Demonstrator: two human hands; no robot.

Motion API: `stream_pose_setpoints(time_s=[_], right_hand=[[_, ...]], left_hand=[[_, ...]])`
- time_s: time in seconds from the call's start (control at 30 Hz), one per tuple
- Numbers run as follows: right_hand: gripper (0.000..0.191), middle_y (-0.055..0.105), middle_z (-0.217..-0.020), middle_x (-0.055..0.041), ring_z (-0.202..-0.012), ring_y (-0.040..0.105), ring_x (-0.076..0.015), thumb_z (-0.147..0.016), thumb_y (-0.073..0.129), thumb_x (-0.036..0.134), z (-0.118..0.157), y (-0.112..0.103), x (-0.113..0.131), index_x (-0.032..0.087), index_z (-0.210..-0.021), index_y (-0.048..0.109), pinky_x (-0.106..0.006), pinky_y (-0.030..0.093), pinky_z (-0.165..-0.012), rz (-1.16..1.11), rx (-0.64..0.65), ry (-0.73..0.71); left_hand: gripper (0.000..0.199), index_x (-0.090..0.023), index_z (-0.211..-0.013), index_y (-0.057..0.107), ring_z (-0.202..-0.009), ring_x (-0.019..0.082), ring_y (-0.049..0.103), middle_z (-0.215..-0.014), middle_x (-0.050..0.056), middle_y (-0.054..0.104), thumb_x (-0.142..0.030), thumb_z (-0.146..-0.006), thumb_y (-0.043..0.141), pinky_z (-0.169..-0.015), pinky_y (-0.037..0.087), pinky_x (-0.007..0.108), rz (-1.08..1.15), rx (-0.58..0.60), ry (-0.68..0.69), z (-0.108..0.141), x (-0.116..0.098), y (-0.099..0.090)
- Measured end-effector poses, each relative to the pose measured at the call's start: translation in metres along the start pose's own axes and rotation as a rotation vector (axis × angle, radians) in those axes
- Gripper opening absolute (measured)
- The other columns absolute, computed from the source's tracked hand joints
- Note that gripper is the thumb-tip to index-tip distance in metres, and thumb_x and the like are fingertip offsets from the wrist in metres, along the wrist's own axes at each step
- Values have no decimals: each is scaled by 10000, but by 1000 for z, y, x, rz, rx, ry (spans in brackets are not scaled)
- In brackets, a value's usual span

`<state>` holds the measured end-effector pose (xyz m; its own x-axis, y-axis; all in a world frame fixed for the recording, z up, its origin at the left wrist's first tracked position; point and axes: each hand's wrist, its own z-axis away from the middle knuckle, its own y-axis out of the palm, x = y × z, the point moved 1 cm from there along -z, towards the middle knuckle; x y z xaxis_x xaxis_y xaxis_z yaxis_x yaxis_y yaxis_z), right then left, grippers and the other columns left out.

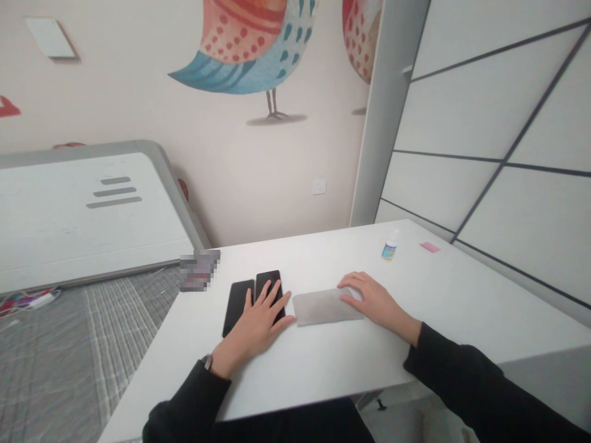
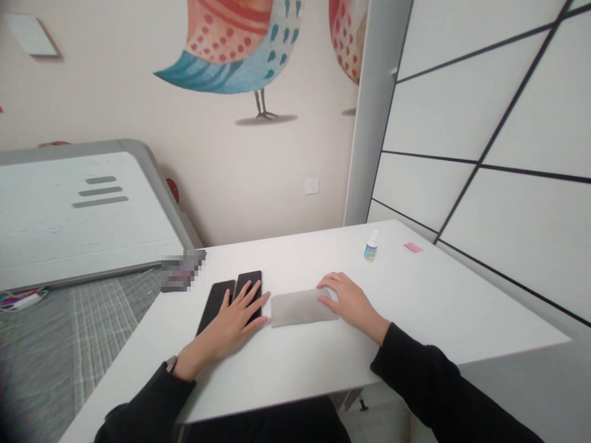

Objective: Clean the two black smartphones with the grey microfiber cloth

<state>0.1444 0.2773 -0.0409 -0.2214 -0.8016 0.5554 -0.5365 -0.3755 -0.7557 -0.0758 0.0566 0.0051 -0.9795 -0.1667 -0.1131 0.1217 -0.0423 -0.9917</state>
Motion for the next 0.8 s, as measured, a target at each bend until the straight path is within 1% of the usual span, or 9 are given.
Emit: stream_pose_setpoints(time_s=[0.1, 0.2, 0.3, 0.4, 0.5, 0.57, 0.67, 0.73, 0.8], right_hand=[[140, 729, -999, -71, -974, 646, -266, -913, 632, 338, -8, 1, -3, 221, -886, 703, -425, 490, -914, -45, 2, 15], [181, 749, -897, -60, -857, 682, -241, -907, 622, 346, -15, 0, -5, 209, -827, 709, -364, 515, -800, -95, 8, 45], [217, 766, -832, -50, -781, 697, -238, -901, 634, 373, -18, -4, -2, 211, -795, 731, -345, 510, -732, -119, 2, 70], [229, 779, -844, -43, -808, 705, -254, -896, 654, 396, -16, -8, 3, 232, -765, 747, -371, 505, -777, -134, -34, 73], [222, 793, -933, -53, -894, 718, -278, -891, 662, 420, -13, -11, 8, 248, -802, 771, -417, 510, -865, -176, -102, 83], [238, 792, -1008, -71, -956, 719, -292, -881, 670, 445, -13, -11, 10, 245, -810, 778, -443, 507, -922, -219, -149, 87], [269, 786, -1059, -87, -994, 719, -289, -869, 684, 480, -15, -11, 14, 235, -814, 781, -446, 512, -962, -295, -198, 83], [281, 784, -1054, -89, -996, 720, -281, -864, 690, 495, -18, -11, 16, 232, -829, 780, -438, 520, -964, -342, -216, 79], [293, 782, -1039, -89, -991, 719, -277, -861, 692, 507, -21, -14, 19, 227, -823, 769, -435, 523, -962, -380, -224, 72]], left_hand=[[519, -243, -1476, 480, -1543, 365, 216, -1651, 126, 306, -501, -1028, 442, -1195, 164, 714, 8, -56, 22, -12, -14, -4], [307, -200, -1251, 649, -1460, 348, 403, -1504, 131, 529, -321, -972, 607, -1196, 262, 634, 49, -122, 13, -29, -23, -10], [157, -168, -1012, 711, -1188, 298, 638, -1210, 112, 693, -282, -905, 698, -1065, 463, 477, 93, -130, -16, -44, -24, -14], [115, -172, -918, 716, -1008, 260, 692, -1049, 85, 725, -284, -894, 705, -891, 533, 370, 137, -138, -39, -51, -17, -15], [99, -182, -913, 718, -917, 256, 699, -943, 70, 739, -273, -903, 679, -818, 532, 362, 169, -166, -68, -51, -12, -14], [107, -182, -955, 719, -919, 267, 696, -940, 72, 744, -264, -897, 683, -819, 533, 376, 187, -190, -63, -50, -12, -13], [258, -170, -1135, 681, -1097, 291, 657, -1136, 105, 728, -259, -892, 695, -957, 505, 423, 213, -241, 9, -54, -18, -12], [345, -181, -1235, 635, -1184, 273, 622, -1254, 104, 692, -271, -906, 687, -1038, 469, 422, 236, -267, 87, -60, -24, -12], [334, -206, -1238, 628, -1189, 246, 619, -1263, 81, 690, -277, -915, 681, -1052, 464, 400, 256, -281, 161, -67, -30, -12]])
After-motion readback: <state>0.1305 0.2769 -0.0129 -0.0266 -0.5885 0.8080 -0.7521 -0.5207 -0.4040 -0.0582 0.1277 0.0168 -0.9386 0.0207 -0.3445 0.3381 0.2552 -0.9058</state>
